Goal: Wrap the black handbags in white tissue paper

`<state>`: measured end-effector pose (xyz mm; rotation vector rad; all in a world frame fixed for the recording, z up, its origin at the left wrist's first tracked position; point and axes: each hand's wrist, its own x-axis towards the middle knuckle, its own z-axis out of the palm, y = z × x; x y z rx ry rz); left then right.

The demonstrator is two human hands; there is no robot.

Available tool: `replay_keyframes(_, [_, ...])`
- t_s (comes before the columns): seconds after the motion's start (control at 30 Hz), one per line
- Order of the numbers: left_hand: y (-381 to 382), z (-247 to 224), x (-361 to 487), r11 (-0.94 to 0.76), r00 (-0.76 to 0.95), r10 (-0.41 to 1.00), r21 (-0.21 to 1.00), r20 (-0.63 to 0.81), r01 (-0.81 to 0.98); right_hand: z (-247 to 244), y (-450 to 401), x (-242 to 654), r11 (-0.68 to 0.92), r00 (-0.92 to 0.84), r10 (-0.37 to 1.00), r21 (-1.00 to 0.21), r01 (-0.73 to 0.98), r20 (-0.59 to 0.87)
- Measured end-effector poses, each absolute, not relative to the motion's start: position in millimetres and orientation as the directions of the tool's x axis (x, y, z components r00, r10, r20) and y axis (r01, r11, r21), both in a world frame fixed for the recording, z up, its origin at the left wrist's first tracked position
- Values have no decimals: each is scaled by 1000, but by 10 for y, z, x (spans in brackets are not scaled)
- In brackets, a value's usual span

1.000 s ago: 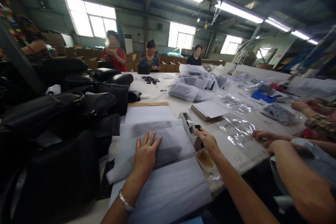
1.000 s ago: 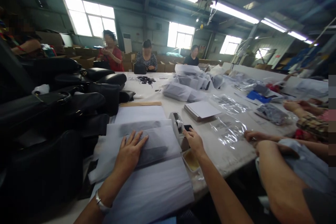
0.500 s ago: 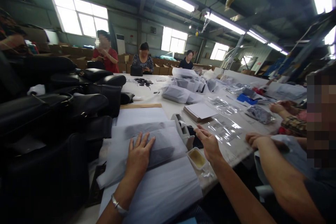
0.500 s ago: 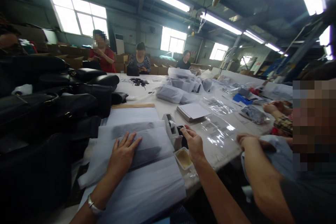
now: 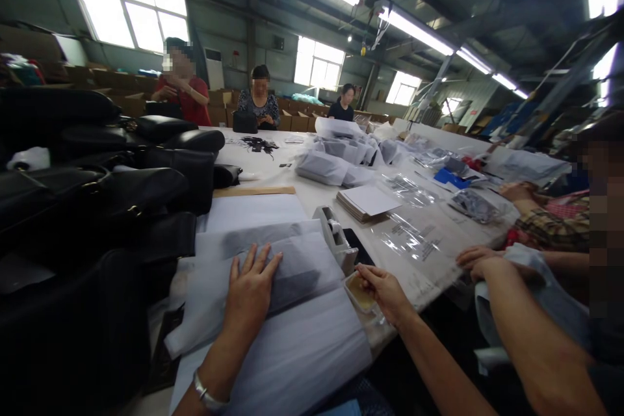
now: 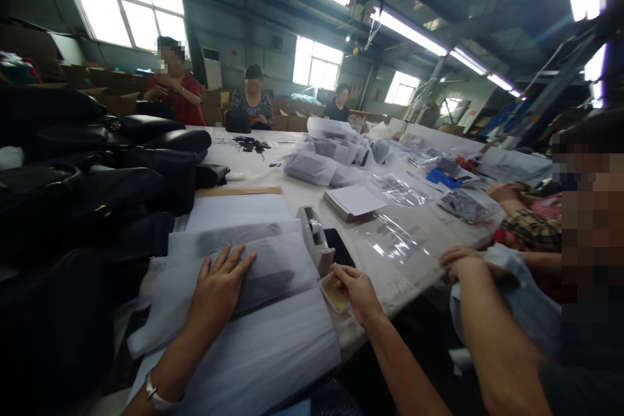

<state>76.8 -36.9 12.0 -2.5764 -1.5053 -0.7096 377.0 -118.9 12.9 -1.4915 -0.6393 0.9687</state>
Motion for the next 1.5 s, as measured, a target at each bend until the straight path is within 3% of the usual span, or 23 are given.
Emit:
replay_keyframes(0.17, [-375,133,772,-512,408,809,167,423,842,149,-1112,3916,-193,542,840,-934,302,1])
replay_keyframes(0.47, [-358,108,774,-512,420,807,139,415,848,152,-1082,4071,-209,453,882,-752,625,132])
replay_keyframes(0.53, [-352,84,771,-517,422,804,142,420,844,148,-1153,4140,-171,430,863,-648,743,265])
replay_keyframes(0.63, [-335,27,760,-528,421,792,149,441,836,254,-1281,4241,-55,230,827,-333,941,513])
replay_keyframes(0.73, [-317,-26,751,-536,418,781,153,464,831,492,-1345,4276,115,-41,795,-83,990,605])
replay_keyframes(0.83, [-316,-34,753,-539,423,773,137,472,831,751,-1262,4195,291,-236,730,20,956,642])
replay_keyframes(0.97, [-348,23,769,-521,417,783,121,461,845,955,-908,3902,513,-420,690,10,858,589])
replay_keyframes(1.1, [-369,66,787,-501,397,807,151,437,852,1027,-432,3500,670,-556,697,-134,730,454])
replay_keyframes(1.3, [-371,73,803,-480,357,816,189,454,857,1047,297,3092,727,-702,686,-215,652,193])
replay_keyframes(1.5, [-371,47,804,-486,357,802,176,478,856,1086,703,2916,694,-707,701,-140,706,-90])
